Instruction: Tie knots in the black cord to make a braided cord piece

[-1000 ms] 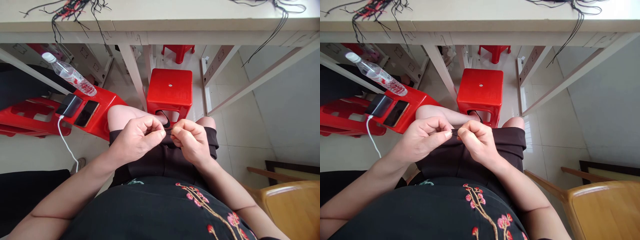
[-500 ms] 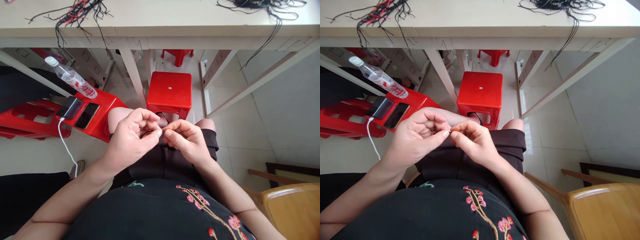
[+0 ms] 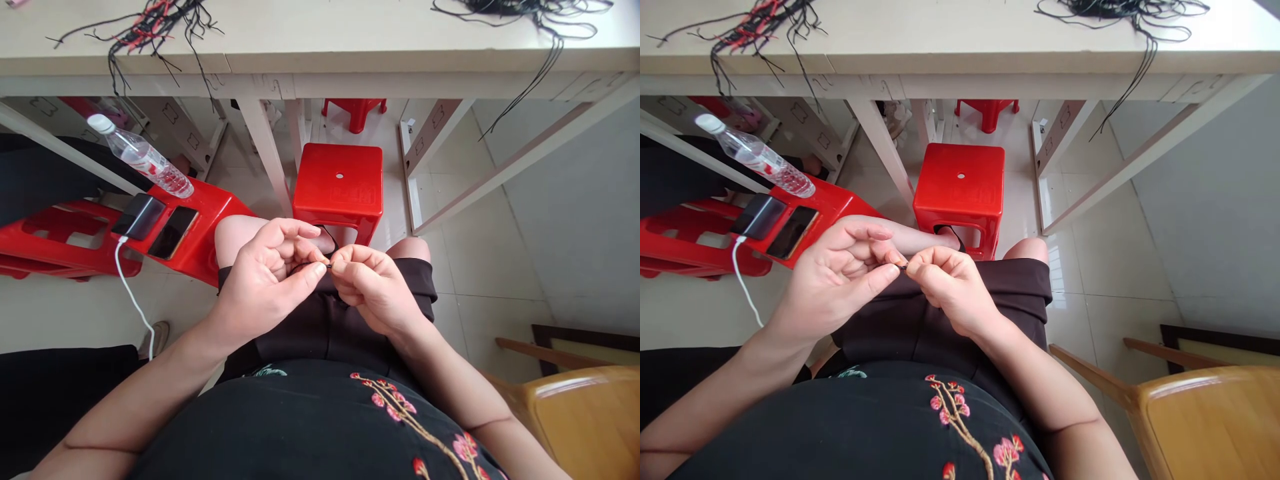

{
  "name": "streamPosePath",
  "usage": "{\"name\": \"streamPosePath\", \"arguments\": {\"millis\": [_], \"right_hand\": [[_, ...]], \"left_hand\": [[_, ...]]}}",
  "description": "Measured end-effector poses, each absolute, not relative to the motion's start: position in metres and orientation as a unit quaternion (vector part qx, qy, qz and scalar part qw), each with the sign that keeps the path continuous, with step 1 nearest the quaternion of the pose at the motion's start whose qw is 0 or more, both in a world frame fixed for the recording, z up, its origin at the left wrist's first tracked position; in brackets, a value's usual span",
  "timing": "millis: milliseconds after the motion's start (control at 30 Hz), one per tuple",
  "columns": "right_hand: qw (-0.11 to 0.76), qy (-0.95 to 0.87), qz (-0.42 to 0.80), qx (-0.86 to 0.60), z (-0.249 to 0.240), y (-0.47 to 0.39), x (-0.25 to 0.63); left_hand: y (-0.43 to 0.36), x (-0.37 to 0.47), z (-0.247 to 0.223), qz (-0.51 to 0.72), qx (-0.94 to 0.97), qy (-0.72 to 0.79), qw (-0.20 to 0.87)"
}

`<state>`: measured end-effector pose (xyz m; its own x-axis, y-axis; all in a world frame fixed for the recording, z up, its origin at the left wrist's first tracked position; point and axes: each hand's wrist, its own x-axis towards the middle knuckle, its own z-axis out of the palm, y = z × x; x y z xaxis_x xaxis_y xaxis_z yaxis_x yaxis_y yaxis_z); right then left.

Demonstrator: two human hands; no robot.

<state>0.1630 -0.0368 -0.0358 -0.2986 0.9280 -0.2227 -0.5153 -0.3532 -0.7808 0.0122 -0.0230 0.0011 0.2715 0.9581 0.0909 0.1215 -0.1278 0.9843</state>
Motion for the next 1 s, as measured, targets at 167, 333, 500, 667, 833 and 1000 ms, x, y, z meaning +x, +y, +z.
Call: {"name": "streamPosePath", "arguments": {"millis": [167,333,500,667,833,1000], "right_hand": [[0.501,-0.325,0.717,-0.359,-0.0344,-0.0388,0.1616],[0.423,-0.22,0.827,-0.298,-0.034,-0.0346,0.1624],[0.428,-0.236,0.822,-0.292,-0.0344,-0.0334,0.1641],[0.474,-0.316,0.744,-0.35,-0.0372,-0.0363,0.1648],[0.492,-0.399,0.669,-0.388,-0.0384,-0.0388,0.1635],[0.49,-0.447,0.627,-0.407,-0.0373,-0.0401,0.164]], "left_hand": [[-0.0226,0.0134,0.0019,0.424,0.608,0.449,0.499],[-0.023,0.0163,0.0003,0.456,0.601,0.425,0.501],[-0.0218,0.0128,-0.0023,0.456,0.594,0.438,0.497],[-0.021,0.0099,-0.0015,0.436,0.616,0.429,0.496],[-0.0216,0.0128,-0.0015,0.44,0.609,0.448,0.485],[-0.0179,0.0086,-0.0059,0.436,0.569,0.462,0.522]]}}
